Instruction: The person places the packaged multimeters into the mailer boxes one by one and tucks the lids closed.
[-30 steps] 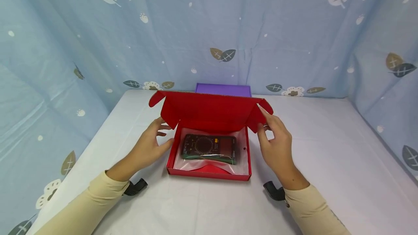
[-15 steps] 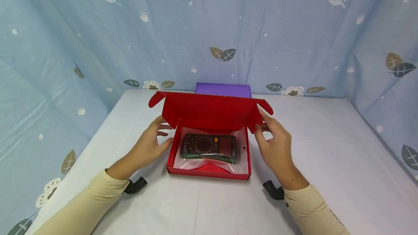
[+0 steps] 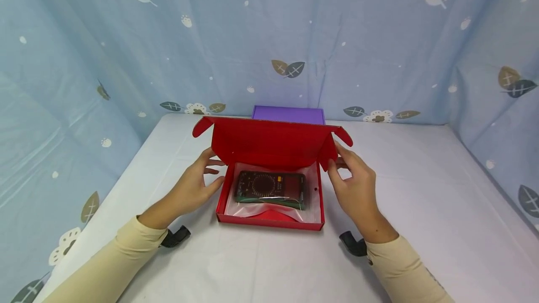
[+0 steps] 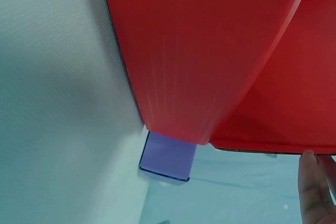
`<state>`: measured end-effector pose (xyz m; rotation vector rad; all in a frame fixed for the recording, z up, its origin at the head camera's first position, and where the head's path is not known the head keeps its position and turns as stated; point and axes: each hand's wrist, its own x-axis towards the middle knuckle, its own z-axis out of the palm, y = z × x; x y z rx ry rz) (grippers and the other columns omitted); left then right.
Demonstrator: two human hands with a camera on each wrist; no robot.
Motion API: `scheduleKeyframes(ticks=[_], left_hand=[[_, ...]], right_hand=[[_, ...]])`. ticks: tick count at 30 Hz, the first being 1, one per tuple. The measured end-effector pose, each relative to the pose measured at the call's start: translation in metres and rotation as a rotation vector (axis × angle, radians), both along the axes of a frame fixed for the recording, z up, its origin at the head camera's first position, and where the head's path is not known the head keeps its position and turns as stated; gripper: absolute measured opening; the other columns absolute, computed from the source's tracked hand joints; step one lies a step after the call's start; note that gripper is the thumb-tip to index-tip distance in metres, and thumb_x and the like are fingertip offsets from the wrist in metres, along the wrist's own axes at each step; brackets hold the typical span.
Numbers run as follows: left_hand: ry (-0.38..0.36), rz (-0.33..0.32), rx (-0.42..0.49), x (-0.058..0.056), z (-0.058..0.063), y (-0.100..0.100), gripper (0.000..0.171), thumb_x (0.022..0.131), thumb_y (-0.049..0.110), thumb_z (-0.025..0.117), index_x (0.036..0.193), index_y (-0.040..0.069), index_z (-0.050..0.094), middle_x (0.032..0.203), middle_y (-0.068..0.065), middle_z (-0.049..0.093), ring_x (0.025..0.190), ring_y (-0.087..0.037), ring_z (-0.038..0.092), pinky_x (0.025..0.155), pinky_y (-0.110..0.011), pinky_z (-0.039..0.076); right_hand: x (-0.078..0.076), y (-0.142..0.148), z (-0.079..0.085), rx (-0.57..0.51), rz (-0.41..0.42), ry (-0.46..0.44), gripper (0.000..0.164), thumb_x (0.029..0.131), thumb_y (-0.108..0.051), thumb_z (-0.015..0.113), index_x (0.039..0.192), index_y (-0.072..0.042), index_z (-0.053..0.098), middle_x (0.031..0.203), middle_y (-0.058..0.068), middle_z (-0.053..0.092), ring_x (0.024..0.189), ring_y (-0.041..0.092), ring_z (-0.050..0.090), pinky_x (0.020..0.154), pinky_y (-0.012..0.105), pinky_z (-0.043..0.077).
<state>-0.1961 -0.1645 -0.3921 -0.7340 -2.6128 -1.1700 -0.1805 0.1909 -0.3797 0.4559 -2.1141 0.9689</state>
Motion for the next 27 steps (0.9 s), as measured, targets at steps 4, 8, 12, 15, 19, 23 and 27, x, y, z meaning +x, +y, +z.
scheduleKeyframes(ticks=[4, 8, 12, 15, 19, 23, 27], left_hand=[[-0.012, -0.004, -0.005, -0.0008, 0.0002, -0.0006, 0.081, 0.089, -0.001, 0.067, 0.156, 0.008, 0.023, 0.151, -0.009, 0.043, 0.121, -0.026, 0.061, 0.093, -0.040, 0.056], [-0.010, -0.015, -0.002, -0.0017, -0.0005, -0.0018, 0.080, 0.089, 0.000, 0.066, 0.156, 0.008, 0.023, 0.151, -0.009, 0.043, 0.121, -0.027, 0.061, 0.093, -0.040, 0.057], [-0.011, -0.013, -0.011, -0.0019, -0.0008, -0.0023, 0.081, 0.090, 0.001, 0.066, 0.157, 0.010, 0.022, 0.151, -0.008, 0.043, 0.121, -0.025, 0.061, 0.093, -0.039, 0.057], [-0.010, -0.016, -0.016, -0.0017, -0.0009, -0.0022, 0.081, 0.090, 0.001, 0.066, 0.157, 0.010, 0.021, 0.152, -0.009, 0.042, 0.121, -0.024, 0.061, 0.092, -0.039, 0.057], [0.000, -0.027, -0.011, -0.0015, -0.0014, -0.0020, 0.082, 0.089, -0.001, 0.067, 0.157, 0.009, 0.021, 0.152, -0.010, 0.041, 0.121, -0.026, 0.061, 0.092, -0.041, 0.057], [0.004, -0.038, -0.004, -0.0018, -0.0016, -0.0019, 0.084, 0.089, -0.003, 0.067, 0.157, 0.009, 0.021, 0.153, -0.012, 0.041, 0.121, -0.027, 0.061, 0.092, -0.042, 0.057], [0.004, -0.050, 0.000, -0.0022, -0.0015, -0.0017, 0.083, 0.089, -0.003, 0.067, 0.157, 0.008, 0.021, 0.154, -0.013, 0.040, 0.122, -0.030, 0.060, 0.092, -0.042, 0.057]], right_hand=[[0.0000, -0.0002, 0.0011, 0.007, 0.004, 0.002, 0.055, 0.083, 0.012, 0.071, 0.135, 0.000, 0.061, 0.120, 0.020, 0.071, 0.090, 0.030, 0.070, 0.089, 0.002, 0.042], [0.0001, -0.0003, 0.0012, 0.014, 0.005, -0.006, 0.055, 0.084, 0.011, 0.071, 0.136, 0.000, 0.060, 0.119, 0.020, 0.071, 0.091, 0.031, 0.071, 0.089, 0.002, 0.041], [0.0000, -0.0006, 0.0011, 0.014, 0.006, -0.011, 0.055, 0.084, 0.011, 0.071, 0.136, -0.001, 0.060, 0.118, 0.020, 0.072, 0.091, 0.031, 0.071, 0.089, 0.002, 0.041], [-0.0001, -0.0013, 0.0010, 0.008, 0.012, -0.013, 0.055, 0.084, 0.010, 0.071, 0.137, -0.002, 0.060, 0.118, 0.020, 0.071, 0.092, 0.031, 0.071, 0.089, 0.002, 0.042], [0.0002, -0.0022, 0.0014, 0.005, 0.016, -0.018, 0.056, 0.084, 0.010, 0.071, 0.137, -0.002, 0.059, 0.120, 0.019, 0.071, 0.092, 0.031, 0.071, 0.089, 0.002, 0.042], [0.0007, -0.0021, 0.0020, 0.003, 0.017, -0.025, 0.056, 0.084, 0.010, 0.071, 0.137, -0.002, 0.059, 0.120, 0.020, 0.071, 0.091, 0.031, 0.071, 0.089, 0.002, 0.042], [0.0003, -0.0013, 0.0023, 0.000, 0.023, -0.023, 0.057, 0.084, 0.011, 0.072, 0.138, -0.001, 0.059, 0.120, 0.020, 0.071, 0.091, 0.028, 0.069, 0.089, 0.002, 0.042]])
